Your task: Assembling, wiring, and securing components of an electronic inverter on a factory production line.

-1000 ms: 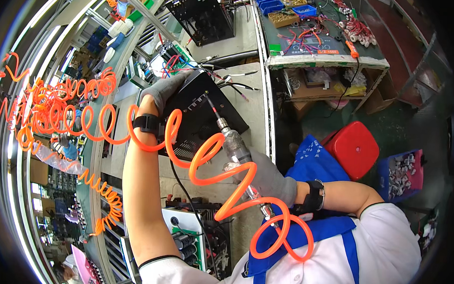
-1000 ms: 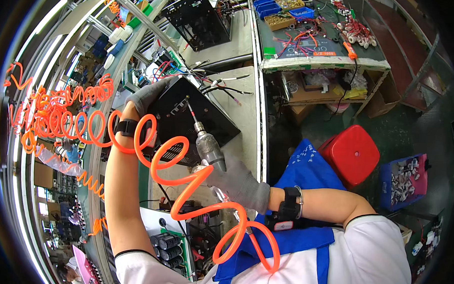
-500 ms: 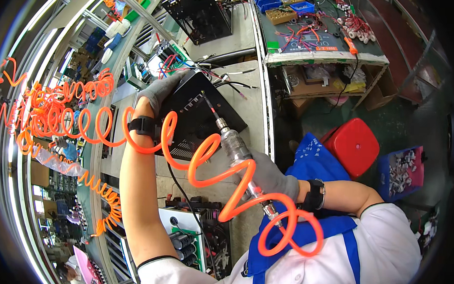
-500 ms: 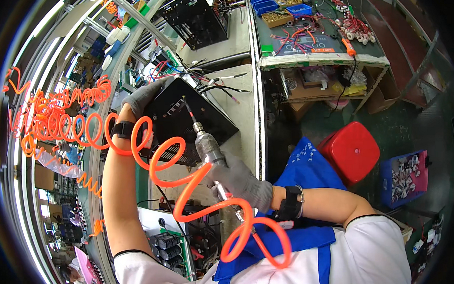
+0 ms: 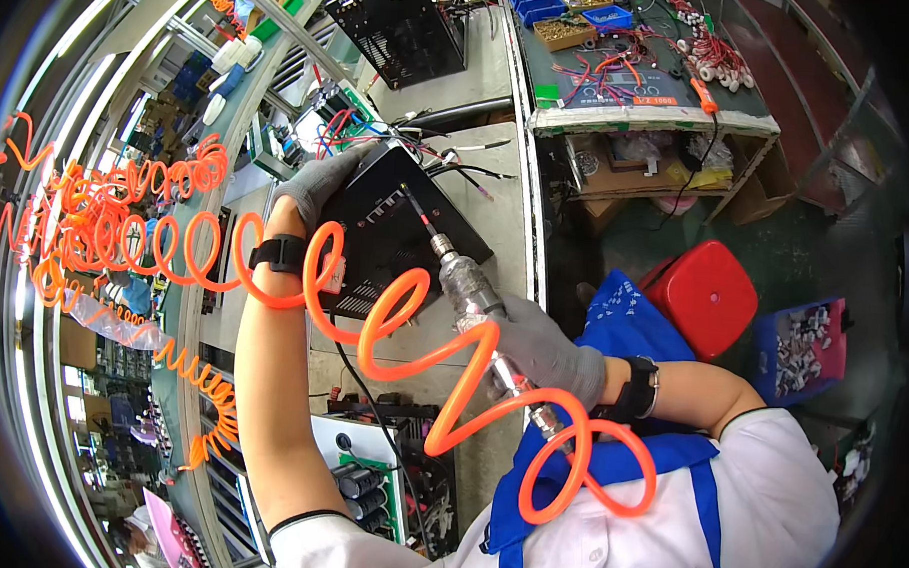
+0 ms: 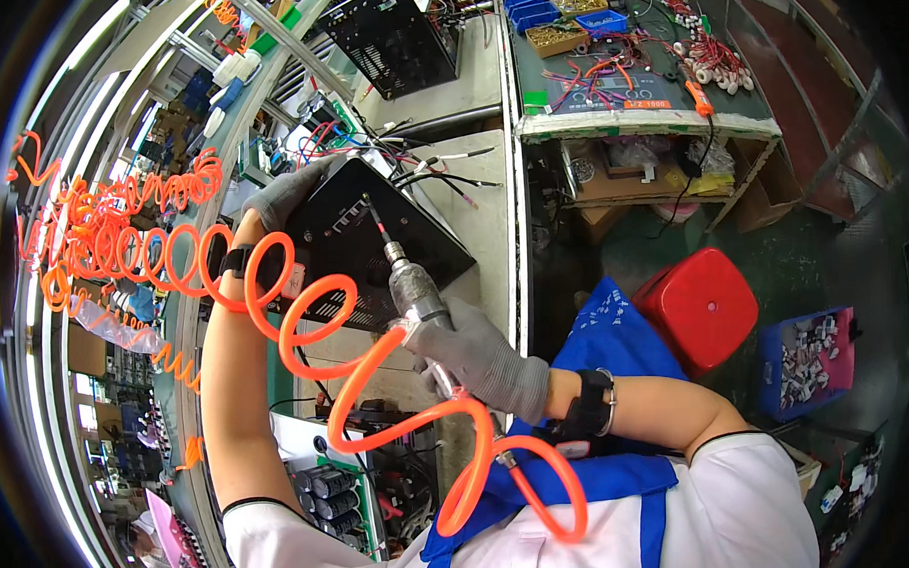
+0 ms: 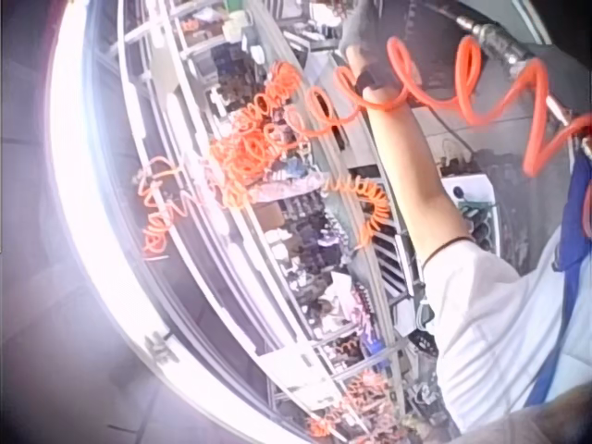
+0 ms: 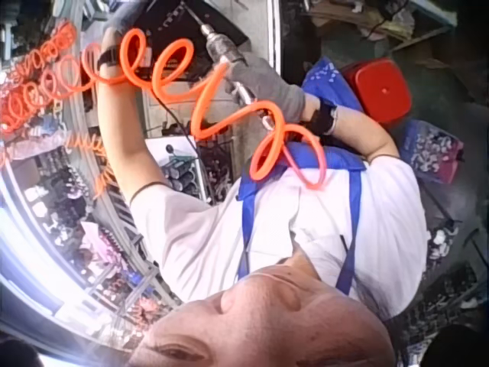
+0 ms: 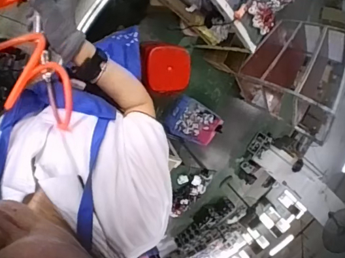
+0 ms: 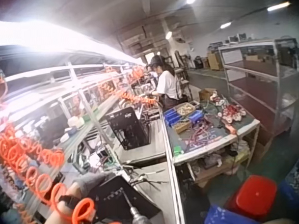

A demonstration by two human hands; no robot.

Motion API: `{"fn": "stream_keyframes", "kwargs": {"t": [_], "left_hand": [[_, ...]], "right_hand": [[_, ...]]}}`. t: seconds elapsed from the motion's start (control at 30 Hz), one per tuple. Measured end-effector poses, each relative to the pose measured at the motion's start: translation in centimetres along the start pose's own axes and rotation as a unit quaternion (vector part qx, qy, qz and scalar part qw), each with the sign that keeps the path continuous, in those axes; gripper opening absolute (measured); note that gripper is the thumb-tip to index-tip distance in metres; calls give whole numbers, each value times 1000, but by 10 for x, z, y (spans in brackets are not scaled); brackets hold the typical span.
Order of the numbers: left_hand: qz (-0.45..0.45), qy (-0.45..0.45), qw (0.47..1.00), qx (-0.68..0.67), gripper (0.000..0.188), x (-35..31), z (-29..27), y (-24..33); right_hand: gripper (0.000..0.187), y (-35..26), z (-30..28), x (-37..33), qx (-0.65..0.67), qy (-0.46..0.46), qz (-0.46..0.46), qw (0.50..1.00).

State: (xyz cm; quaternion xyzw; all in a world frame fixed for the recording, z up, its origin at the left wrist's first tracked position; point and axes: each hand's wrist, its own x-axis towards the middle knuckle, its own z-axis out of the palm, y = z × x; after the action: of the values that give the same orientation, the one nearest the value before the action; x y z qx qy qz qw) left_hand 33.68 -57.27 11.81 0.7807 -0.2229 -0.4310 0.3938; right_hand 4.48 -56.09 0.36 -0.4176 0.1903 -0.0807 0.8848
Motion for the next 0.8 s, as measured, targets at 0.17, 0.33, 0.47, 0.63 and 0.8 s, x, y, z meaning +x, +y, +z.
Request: {"fn": "stream_keyframes", "kwargs": {"t": [0.17, 0.33, 0.47, 0.63, 0.8], "left_hand": [[-6, 32, 999, 10, 41, 3, -5, -8], [-9, 49, 996, 81, 40, 1, -6, -3], [17, 89, 981, 174, 64, 16, -13, 0], [4, 85, 980, 178, 61, 11, -8, 7], [-21, 91, 980, 177, 58, -11, 1, 12]], "right_hand": [[39, 6, 1, 3, 38, -34, 0, 999], [43, -14, 2, -15, 21, -40, 25, 999], [56, -46, -25, -35, 17, -62, 65, 996], [48, -105, -90, -45, 148, -74, 54, 985], [44, -185, -185, -21, 301, -79, 6, 950]]}}
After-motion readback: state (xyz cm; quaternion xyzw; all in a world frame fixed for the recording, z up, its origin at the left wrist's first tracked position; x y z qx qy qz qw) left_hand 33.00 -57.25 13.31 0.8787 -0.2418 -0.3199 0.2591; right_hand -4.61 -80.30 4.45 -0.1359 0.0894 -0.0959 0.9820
